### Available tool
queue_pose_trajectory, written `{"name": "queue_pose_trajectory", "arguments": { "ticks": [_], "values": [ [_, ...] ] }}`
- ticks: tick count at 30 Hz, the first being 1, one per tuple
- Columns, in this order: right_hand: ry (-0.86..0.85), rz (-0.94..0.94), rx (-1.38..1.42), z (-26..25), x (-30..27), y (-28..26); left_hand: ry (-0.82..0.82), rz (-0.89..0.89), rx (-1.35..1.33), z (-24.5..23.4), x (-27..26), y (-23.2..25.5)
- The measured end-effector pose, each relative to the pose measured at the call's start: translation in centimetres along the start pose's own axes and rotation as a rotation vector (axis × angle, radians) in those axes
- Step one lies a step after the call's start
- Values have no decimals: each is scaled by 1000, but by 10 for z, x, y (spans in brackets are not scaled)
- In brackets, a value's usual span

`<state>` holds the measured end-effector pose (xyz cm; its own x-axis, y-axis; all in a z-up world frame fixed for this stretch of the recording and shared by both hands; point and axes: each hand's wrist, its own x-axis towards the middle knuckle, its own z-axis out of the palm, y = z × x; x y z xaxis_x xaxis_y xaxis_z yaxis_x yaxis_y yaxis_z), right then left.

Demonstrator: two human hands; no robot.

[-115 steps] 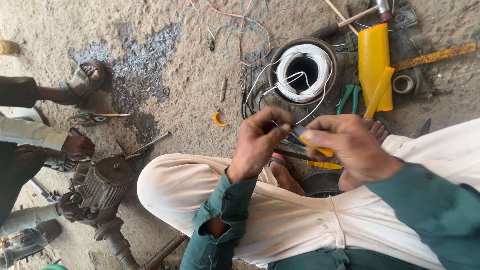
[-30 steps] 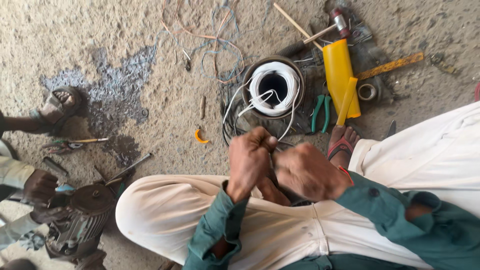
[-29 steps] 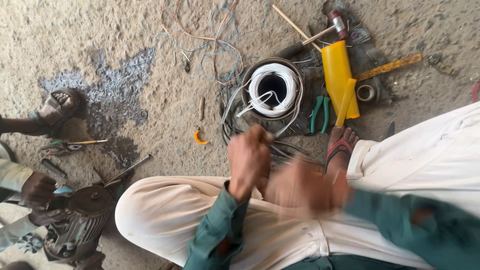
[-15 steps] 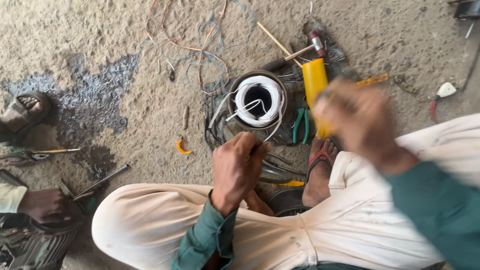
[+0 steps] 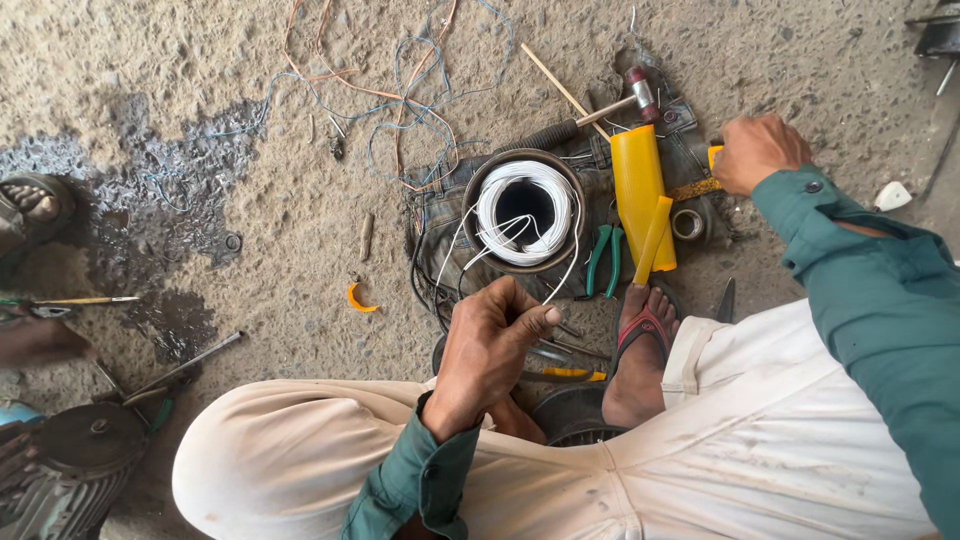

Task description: The person cuts a piece of yellow heat shrink tubing with shears, slides it over a wire connection, and then wraps the joint with black electrical tape. The person works while sitting on the floor in a workshop setting.

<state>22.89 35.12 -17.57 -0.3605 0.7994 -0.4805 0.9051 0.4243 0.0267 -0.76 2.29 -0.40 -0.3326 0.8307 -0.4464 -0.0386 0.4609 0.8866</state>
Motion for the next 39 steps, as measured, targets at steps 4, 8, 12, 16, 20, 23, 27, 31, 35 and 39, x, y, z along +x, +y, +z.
{"name": "queue_pose_trajectory", "arguments": {
  "ticks": [4, 8, 12, 16, 20, 23, 27, 31, 35, 39],
  "values": [
    [-84, -14, 50, 1, 7, 0, -47, -132, -56, 1, 2, 1],
    [-148, 48, 80, -16, 2, -12, 166, 60, 420, 9, 4, 1],
    [50, -150, 181, -60, -17, -34, 239, 121, 533, 11, 3, 3],
    [291, -420, 330, -111, -63, -67, 97, 217, 396, -1, -1, 15],
    [327, -618, 212, -150, -132, -100, 162, 303, 251, -26, -22, 26],
    [363, -710, 160, -158, -175, -116, 421, 243, 166, -42, -39, 26],
    [345, -885, 115, -152, -205, -131, 654, 164, 22, -48, -52, 4],
    [427, -1072, 156, -145, -223, -143, 589, 38, -388, -31, -62, -34],
    [289, -1104, 238, -142, -226, -157, 389, -155, -811, -10, -65, -65],
    [266, -1194, 300, -139, -222, -166, 52, -311, -860, 7, -59, -63]
  ]
}}
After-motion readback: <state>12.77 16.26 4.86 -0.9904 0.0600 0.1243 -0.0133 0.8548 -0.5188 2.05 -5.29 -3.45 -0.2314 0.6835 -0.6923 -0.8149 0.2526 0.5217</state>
